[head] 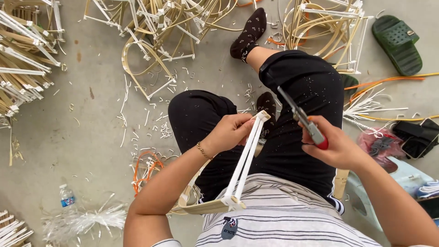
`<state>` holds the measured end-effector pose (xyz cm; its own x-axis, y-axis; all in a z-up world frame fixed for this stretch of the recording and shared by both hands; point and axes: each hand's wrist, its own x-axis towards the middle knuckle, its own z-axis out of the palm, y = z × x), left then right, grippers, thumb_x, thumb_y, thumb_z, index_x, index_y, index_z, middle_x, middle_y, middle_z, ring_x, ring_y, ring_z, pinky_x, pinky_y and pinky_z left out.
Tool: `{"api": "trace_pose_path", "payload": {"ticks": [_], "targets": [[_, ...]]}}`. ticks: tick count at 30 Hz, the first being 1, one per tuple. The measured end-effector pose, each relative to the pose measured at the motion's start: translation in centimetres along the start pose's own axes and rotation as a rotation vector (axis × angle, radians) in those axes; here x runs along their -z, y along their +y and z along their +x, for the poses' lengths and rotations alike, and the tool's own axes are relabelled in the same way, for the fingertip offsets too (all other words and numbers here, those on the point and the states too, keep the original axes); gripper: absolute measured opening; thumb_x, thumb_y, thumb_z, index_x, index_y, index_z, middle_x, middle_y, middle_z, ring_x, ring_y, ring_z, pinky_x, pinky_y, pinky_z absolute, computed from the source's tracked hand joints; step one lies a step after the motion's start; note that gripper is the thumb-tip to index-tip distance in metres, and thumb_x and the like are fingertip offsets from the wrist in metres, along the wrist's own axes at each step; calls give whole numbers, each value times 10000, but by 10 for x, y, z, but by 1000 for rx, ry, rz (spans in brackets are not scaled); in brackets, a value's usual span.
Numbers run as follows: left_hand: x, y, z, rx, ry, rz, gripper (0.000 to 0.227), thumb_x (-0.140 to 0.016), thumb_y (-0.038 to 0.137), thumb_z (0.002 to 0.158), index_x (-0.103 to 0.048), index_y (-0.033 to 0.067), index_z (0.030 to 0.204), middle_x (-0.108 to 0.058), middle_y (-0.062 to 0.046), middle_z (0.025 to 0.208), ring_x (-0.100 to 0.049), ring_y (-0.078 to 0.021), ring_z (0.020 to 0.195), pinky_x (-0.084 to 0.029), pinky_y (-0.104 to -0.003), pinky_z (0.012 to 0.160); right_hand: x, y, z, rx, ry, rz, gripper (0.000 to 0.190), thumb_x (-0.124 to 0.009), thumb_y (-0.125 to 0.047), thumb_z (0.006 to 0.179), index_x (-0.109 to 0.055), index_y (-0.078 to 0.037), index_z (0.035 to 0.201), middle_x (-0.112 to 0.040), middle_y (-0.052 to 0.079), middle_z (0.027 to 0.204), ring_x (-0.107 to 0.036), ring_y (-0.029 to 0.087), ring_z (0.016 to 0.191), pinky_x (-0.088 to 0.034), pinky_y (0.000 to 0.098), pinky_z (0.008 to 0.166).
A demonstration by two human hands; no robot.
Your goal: The recorder is assembling curved bamboo frame components, securing them with white plastic ties and trimming the excess with snips.
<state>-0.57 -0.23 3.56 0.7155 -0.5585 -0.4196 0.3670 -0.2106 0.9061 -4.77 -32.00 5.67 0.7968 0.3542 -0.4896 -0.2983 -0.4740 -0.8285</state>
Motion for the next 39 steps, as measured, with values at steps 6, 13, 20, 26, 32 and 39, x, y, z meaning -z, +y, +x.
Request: {"api": "trace_pose_path", "payload": {"ticks": [6,13,20,26,32,39], "targets": [[-16,27,-3,52,33,58,394,-509,357,1058,-728,55,929,-690,5,676,-584,-38,522,-504,-208,499,-3,-3,-24,107,-142,-80,915,-776,-92,720,-343,-114,1526,-521,124,1410,-495,243,1322,-351,365,1086],[-30,31,4,120,17,88,456,-526,400,1044,-740,30,884,-710,-27,660,-614,-65,492,-506,-220,486,0,0,-36,57,-219,-15,977,-764,-92,712,-285,-150,1562,-467,110,1483,-469,239,1372,-323,353,1122],[-46,23,17,163,13,83,450,-513,378,1055,-689,22,845,-678,-24,632,-598,-78,476,-495,-242,476,3,13,-29,54,-135,-100,964,-758,-97,706,-327,-171,1565,-492,96,1431,-513,233,1331,-388,343,1091],[-44,8,34,31,64,134,443,-521,353,1071,-680,13,834,-624,-4,601,-596,-59,534,-507,-232,535,-4,29,-7,1,-79,-79,818,-765,-150,740,-413,-139,1479,-672,106,1229,-654,259,1125,-477,362,960],[-42,-5,40,35,38,76,429,-514,349,1079,-705,36,856,-610,30,601,-556,-39,538,-486,-220,536,-11,89,9,52,109,-190,497,-754,-207,822,-582,-99,1275,-713,113,1006,-705,265,902,-583,391,819],[73,-39,57,45,383,-524,334,-434,390,1102,-587,94,1096,-632,-31,806,-566,-107,601,-490,-248,507,45,114,-12,-128,9,759,762,-746,-179,691,-502,-154,1413,-677,23,1017,-709,159,921,-585,351,843]]}}
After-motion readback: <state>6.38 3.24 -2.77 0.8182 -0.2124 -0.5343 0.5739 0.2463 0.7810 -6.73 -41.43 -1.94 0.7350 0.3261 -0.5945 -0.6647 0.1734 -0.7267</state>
